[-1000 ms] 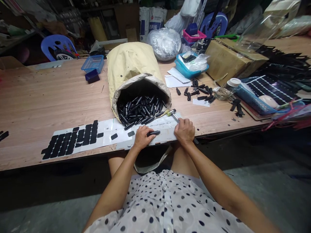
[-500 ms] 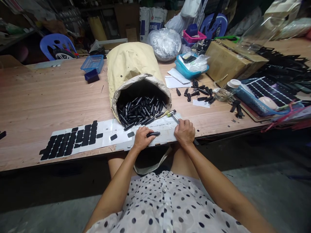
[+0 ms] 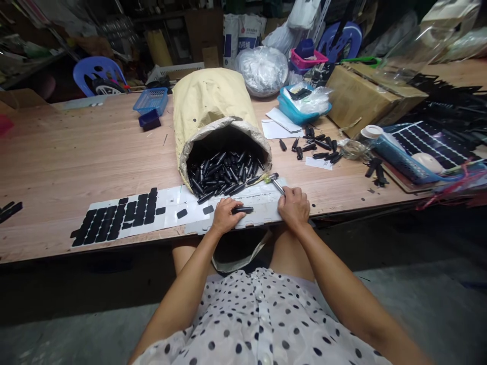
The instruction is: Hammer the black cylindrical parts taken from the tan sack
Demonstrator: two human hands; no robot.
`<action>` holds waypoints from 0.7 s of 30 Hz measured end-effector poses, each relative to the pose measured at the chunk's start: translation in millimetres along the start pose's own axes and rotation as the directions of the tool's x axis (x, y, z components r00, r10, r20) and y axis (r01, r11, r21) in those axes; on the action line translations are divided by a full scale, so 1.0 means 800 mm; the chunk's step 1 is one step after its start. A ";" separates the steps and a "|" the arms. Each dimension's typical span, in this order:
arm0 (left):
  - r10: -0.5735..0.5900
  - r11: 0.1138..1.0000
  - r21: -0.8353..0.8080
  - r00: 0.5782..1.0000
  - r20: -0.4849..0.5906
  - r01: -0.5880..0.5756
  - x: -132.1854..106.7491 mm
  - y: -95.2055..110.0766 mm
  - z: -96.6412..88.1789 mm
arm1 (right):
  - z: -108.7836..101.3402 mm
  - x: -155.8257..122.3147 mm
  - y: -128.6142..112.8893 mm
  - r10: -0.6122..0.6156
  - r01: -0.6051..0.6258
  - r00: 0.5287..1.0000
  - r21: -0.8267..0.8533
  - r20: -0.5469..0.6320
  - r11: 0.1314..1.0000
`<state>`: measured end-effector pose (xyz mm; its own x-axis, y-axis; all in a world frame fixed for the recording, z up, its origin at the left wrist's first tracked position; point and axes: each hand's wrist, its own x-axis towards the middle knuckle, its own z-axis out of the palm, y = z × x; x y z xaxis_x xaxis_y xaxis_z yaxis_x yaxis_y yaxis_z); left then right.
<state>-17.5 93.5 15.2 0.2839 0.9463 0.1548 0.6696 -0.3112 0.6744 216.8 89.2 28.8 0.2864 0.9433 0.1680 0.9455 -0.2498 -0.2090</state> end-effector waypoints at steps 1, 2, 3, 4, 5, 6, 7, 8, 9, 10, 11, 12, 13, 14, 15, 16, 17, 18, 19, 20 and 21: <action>-0.004 1.000 0.006 1.000 -0.002 0.004 0.000 0.001 0.000 | -0.004 0.001 0.002 0.018 -0.019 0.999 0.021 0.035 1.000; -0.007 1.000 0.012 1.000 -0.002 0.007 0.001 0.002 0.000 | -0.008 0.001 0.004 0.041 -0.044 0.997 0.038 0.063 0.998; -0.011 1.000 0.017 1.000 -0.001 0.011 0.001 0.003 0.000 | -0.011 0.000 0.006 0.066 -0.070 0.994 0.050 0.082 0.996; -0.016 1.000 0.021 1.000 0.001 0.016 0.001 0.004 0.000 | -0.015 -0.001 0.008 0.091 -0.096 0.992 0.055 0.091 0.994; -0.019 1.000 0.023 1.000 0.006 0.019 0.002 0.004 0.000 | -0.017 -0.003 0.010 0.111 -0.117 0.989 0.056 0.097 0.992; -0.021 0.999 0.024 1.000 0.011 0.021 0.002 0.004 0.000 | -0.019 -0.005 0.012 0.125 -0.132 0.987 0.055 0.101 0.990; -0.021 1.000 0.023 1.000 0.015 0.021 0.002 0.004 -0.001 | -0.020 -0.006 0.013 0.133 -0.140 0.985 0.055 0.107 0.989; -0.020 1.000 0.023 1.000 0.019 0.020 0.003 0.004 -0.001 | -0.020 -0.007 0.016 0.137 -0.144 0.984 0.059 0.114 0.988; -0.021 1.000 0.022 1.000 0.020 0.020 0.003 0.004 -0.002 | -0.019 -0.008 0.018 0.138 -0.147 0.983 0.069 0.120 0.987; -0.023 0.999 0.023 1.000 0.019 0.022 0.004 0.003 -0.002 | -0.018 -0.008 0.022 0.137 -0.148 0.984 0.086 0.116 0.985; -0.025 0.999 0.024 1.000 0.018 0.024 0.004 0.003 -0.002 | -0.017 -0.008 0.026 0.136 -0.147 0.986 0.111 0.101 0.983; -0.027 0.999 0.025 0.999 0.017 0.026 0.004 0.002 -0.002 | -0.016 -0.009 0.030 0.133 -0.143 0.988 0.144 0.075 0.979; -0.027 0.999 0.025 0.999 0.018 0.026 0.004 0.002 -0.002 | -0.016 -0.011 0.035 0.130 -0.136 0.990 0.185 0.044 0.973; -0.025 0.999 0.024 1.000 0.019 0.024 0.004 0.002 -0.001 | -0.017 -0.014 0.039 0.130 -0.129 0.991 0.234 0.013 0.964; -0.022 1.000 0.022 1.000 0.022 0.022 0.004 0.002 -0.001 | -0.020 -0.019 0.043 0.134 -0.126 0.991 0.288 -0.010 0.949; -0.022 1.000 0.020 0.999 0.024 0.021 0.004 0.001 0.000 | -0.023 -0.027 0.046 0.141 -0.127 0.990 0.347 -0.016 0.929; -0.024 1.000 0.019 0.999 0.026 0.023 0.004 0.001 0.000 | -0.028 -0.036 0.047 0.148 -0.134 0.989 0.408 -0.003 0.903; -0.026 1.000 0.019 0.999 0.029 0.025 0.004 0.001 0.000 | -0.033 -0.048 0.047 0.152 -0.149 0.988 0.465 0.031 0.873; -0.027 0.999 0.018 0.999 0.033 0.027 0.004 0.001 0.000 | -0.038 -0.060 0.045 0.134 -0.153 0.988 0.521 0.074 0.840; -0.028 0.999 0.019 0.999 0.038 0.027 0.004 0.001 0.000 | -0.044 -0.073 0.043 0.100 -0.145 0.989 0.573 0.108 0.807; -0.027 0.999 0.018 0.999 0.043 0.027 0.004 0.002 0.000 | -0.048 -0.086 0.040 0.063 -0.132 0.989 0.615 0.133 0.778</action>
<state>-15.8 96.1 16.6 0.2945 0.9498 0.1053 0.6892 -0.2874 0.6651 232.9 7.8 47.8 0.3219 0.9464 0.0250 0.6020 -0.1842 -0.7769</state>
